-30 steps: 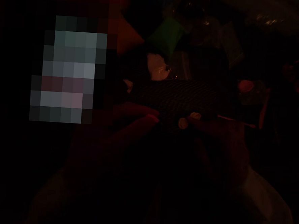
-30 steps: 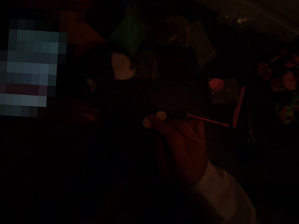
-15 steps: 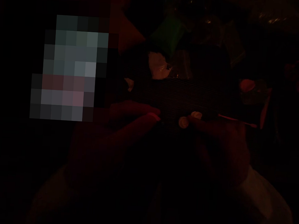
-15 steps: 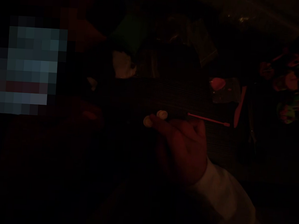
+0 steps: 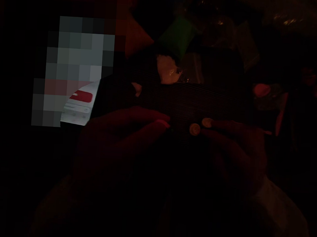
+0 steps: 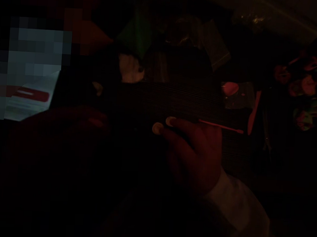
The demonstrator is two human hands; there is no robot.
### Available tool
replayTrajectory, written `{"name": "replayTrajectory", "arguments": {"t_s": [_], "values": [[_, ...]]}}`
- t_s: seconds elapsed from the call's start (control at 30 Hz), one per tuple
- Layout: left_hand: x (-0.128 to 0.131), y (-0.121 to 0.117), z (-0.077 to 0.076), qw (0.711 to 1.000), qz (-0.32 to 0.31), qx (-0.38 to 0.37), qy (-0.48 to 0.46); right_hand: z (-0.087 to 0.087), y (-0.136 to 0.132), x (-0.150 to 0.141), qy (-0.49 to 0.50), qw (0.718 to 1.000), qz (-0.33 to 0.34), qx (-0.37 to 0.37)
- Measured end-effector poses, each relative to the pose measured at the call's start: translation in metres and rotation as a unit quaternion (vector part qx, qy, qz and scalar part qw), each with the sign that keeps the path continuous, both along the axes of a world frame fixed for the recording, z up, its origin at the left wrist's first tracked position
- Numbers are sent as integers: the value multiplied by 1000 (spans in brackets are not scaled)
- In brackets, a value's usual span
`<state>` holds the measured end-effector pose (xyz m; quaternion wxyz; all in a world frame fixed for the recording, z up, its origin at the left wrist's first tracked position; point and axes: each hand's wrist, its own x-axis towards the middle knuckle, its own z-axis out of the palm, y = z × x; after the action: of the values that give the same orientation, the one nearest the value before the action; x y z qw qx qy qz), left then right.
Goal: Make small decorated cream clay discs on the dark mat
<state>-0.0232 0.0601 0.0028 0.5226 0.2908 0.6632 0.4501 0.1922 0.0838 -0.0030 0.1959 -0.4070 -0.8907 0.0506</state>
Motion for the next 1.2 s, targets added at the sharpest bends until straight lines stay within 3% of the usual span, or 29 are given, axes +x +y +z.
{"name": "replayTrajectory", "arguments": {"t_s": [0.13, 0.27, 0.5, 0.77, 1.03, 1.2], "values": [[0, 0, 7, 996, -82, 38, 26, 4, -3, 2, 47, 999, -10, 18], [3, -2, 4, 989, -149, 7, -21, 15, -12, -2, 93, 996, -6, 5], [21, -19, 13, 982, -172, -23, -81, 28, -32, -10, 153, 988, -10, 8], [35, -36, 19, 959, -282, -13, -41, 28, -56, 6, 177, 984, 5, -5], [43, -53, 15, 951, -306, -21, -31, 24, -77, 7, 199, 980, 9, -7], [46, -57, 8, 968, -249, -10, -37, 21, -88, 13, 312, 942, -38, -119]]}}
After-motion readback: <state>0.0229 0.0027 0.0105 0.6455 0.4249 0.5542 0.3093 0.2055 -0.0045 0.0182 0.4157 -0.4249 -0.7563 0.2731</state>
